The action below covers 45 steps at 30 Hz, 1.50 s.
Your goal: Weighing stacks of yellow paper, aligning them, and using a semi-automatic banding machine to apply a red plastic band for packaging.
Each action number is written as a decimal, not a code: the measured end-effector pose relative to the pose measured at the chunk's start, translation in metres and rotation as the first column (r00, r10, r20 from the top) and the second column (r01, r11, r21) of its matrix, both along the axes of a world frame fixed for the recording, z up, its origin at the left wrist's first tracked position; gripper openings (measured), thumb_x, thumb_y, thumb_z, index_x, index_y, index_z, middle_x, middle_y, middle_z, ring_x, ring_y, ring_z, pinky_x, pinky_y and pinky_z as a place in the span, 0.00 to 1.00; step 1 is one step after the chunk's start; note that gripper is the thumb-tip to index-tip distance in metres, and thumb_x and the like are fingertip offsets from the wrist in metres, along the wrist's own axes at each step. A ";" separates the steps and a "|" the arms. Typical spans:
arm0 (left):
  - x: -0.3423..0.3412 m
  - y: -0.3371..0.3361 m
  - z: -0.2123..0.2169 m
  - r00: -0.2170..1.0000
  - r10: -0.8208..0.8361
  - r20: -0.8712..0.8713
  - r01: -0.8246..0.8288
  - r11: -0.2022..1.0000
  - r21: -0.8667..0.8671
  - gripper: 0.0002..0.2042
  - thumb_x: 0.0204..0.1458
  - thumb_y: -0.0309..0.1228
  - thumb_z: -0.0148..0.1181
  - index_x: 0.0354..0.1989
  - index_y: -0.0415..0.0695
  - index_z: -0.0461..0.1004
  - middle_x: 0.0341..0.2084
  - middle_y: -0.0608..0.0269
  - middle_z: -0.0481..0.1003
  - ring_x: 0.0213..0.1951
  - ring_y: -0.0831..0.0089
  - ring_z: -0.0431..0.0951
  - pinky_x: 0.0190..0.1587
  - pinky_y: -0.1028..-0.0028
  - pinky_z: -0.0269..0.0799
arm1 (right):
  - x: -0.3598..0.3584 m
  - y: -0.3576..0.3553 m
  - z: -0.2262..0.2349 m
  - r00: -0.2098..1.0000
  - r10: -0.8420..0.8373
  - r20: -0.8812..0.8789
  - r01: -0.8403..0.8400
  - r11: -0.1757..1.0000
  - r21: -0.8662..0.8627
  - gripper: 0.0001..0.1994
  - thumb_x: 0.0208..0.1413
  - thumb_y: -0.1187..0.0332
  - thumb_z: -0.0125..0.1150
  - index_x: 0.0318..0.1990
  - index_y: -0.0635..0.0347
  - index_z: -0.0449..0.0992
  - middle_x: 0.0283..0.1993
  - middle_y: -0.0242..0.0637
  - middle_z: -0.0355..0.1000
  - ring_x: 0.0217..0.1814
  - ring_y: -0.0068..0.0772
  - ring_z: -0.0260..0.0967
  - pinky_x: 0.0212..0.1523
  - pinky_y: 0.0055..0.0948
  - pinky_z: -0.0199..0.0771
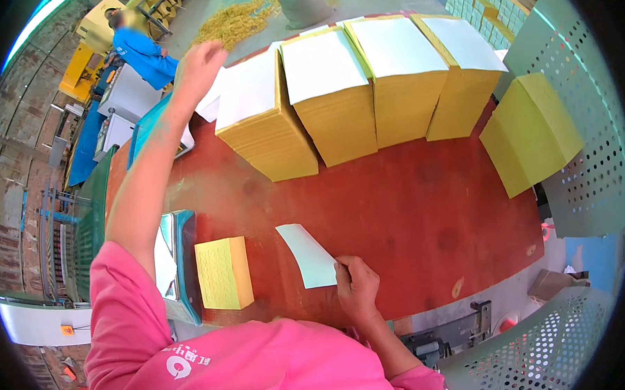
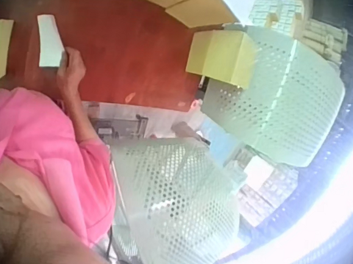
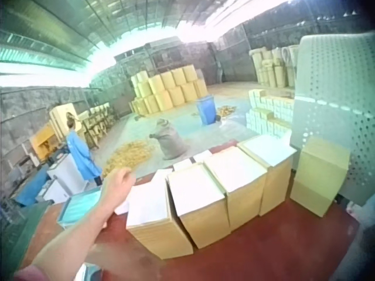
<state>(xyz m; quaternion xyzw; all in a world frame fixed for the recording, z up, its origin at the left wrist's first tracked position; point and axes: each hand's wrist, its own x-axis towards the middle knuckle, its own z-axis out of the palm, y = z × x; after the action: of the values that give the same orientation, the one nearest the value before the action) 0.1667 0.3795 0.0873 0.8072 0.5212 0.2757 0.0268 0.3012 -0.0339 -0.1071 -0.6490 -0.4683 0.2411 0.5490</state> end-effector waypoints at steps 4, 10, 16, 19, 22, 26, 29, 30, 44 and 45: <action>0.034 0.030 -0.025 0.896 -0.307 -0.321 0.331 0.943 0.023 0.19 0.59 0.41 0.45 0.45 0.39 0.75 0.43 0.45 0.77 0.45 0.52 0.77 0.48 0.60 0.71 | -0.001 -0.002 -0.007 1.000 0.008 -0.007 -0.008 1.000 -0.014 0.05 0.51 0.79 0.62 0.33 0.60 0.74 0.27 0.41 0.73 0.25 0.39 0.72 0.26 0.31 0.69; 0.034 0.039 -0.067 0.769 -0.344 -0.538 0.270 0.939 -0.214 0.21 0.63 0.38 0.36 0.41 0.36 0.76 0.45 0.41 0.75 0.45 0.48 0.77 0.49 0.55 0.71 | -0.004 -0.006 -0.006 0.999 -0.039 -0.022 0.040 0.998 0.053 0.05 0.51 0.79 0.63 0.33 0.60 0.74 0.27 0.41 0.72 0.24 0.38 0.70 0.25 0.31 0.68; 0.019 -0.043 -0.065 0.763 -0.485 -0.427 0.427 0.874 -0.231 0.21 0.63 0.39 0.36 0.40 0.34 0.73 0.41 0.40 0.75 0.46 0.47 0.75 0.49 0.53 0.69 | 0.008 -0.025 -0.004 0.935 0.012 -0.354 -0.012 1.000 0.000 0.01 0.55 0.79 0.58 0.34 0.64 0.73 0.28 0.33 0.73 0.29 0.21 0.70 0.31 0.22 0.69; 0.006 -0.123 -0.056 0.890 -0.422 -0.171 0.326 0.853 -0.407 0.19 0.62 0.42 0.41 0.43 0.39 0.73 0.41 0.44 0.76 0.47 0.48 0.74 0.48 0.55 0.66 | 0.006 -0.063 -0.011 0.321 0.127 -0.938 0.162 0.969 0.187 0.04 0.57 0.76 0.55 0.39 0.61 0.74 0.38 0.30 0.76 0.38 0.22 0.72 0.42 0.22 0.70; -0.015 -0.204 -0.046 0.811 -0.575 -0.109 0.512 0.787 -0.344 0.17 0.63 0.39 0.43 0.45 0.39 0.72 0.39 0.46 0.75 0.44 0.50 0.74 0.48 0.60 0.67 | -0.037 -0.125 -0.029 0.230 0.079 -0.970 0.252 0.958 0.138 0.06 0.58 0.71 0.58 0.41 0.60 0.72 0.42 0.35 0.75 0.44 0.28 0.73 0.46 0.30 0.74; -0.029 -0.291 -0.026 0.615 -0.786 -0.064 0.727 0.597 -0.340 0.15 0.62 0.35 0.45 0.47 0.37 0.73 0.38 0.47 0.76 0.43 0.51 0.74 0.48 0.62 0.67 | -0.116 -0.189 -0.054 0.017 -0.038 -0.999 0.354 0.935 -0.030 0.12 0.59 0.67 0.57 0.46 0.65 0.73 0.58 0.45 0.69 0.61 0.47 0.67 0.60 0.44 0.67; -0.037 -0.329 -0.020 0.476 -0.876 -0.084 0.819 0.476 -0.321 0.15 0.61 0.34 0.47 0.48 0.36 0.73 0.40 0.50 0.76 0.45 0.52 0.73 0.51 0.60 0.65 | -0.156 -0.187 -0.052 -0.156 0.041 -0.987 0.362 0.932 -0.019 0.11 0.62 0.69 0.52 0.49 0.62 0.69 0.60 0.43 0.67 0.62 0.46 0.65 0.63 0.47 0.62; -0.038 -0.331 -0.028 0.419 -0.904 -0.084 0.881 0.427 -0.202 0.15 0.60 0.33 0.47 0.49 0.36 0.72 0.43 0.50 0.75 0.46 0.52 0.73 0.53 0.60 0.64 | -0.165 -0.183 -0.057 -0.147 0.043 -0.988 0.384 0.923 -0.017 0.11 0.62 0.69 0.52 0.49 0.62 0.69 0.60 0.43 0.67 0.62 0.46 0.65 0.63 0.47 0.62; -0.077 -0.345 -0.016 0.759 -0.616 -0.211 0.516 0.767 -0.382 0.18 0.63 0.40 0.44 0.54 0.42 0.66 0.48 0.42 0.71 0.49 0.49 0.72 0.54 0.62 0.65 | -0.201 -0.161 -0.025 0.124 -0.156 -0.980 0.341 0.934 -0.105 0.09 0.54 0.71 0.55 0.41 0.66 0.72 0.36 0.38 0.71 0.41 0.34 0.67 0.43 0.33 0.64; -0.082 -0.345 -0.019 0.756 -0.618 -0.217 0.517 0.766 -0.381 0.18 0.63 0.40 0.44 0.54 0.42 0.66 0.48 0.42 0.71 0.49 0.49 0.72 0.54 0.62 0.65 | -0.200 -0.164 -0.023 0.198 -0.203 -0.959 0.338 0.932 -0.128 0.08 0.56 0.70 0.54 0.39 0.66 0.73 0.37 0.39 0.72 0.40 0.33 0.69 0.42 0.33 0.68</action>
<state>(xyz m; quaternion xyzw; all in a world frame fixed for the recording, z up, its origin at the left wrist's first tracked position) 0.0847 0.0340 0.0680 0.9485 0.2803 0.0331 0.1438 0.1011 -0.1980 -0.1297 -0.4062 0.0729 0.4589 0.7869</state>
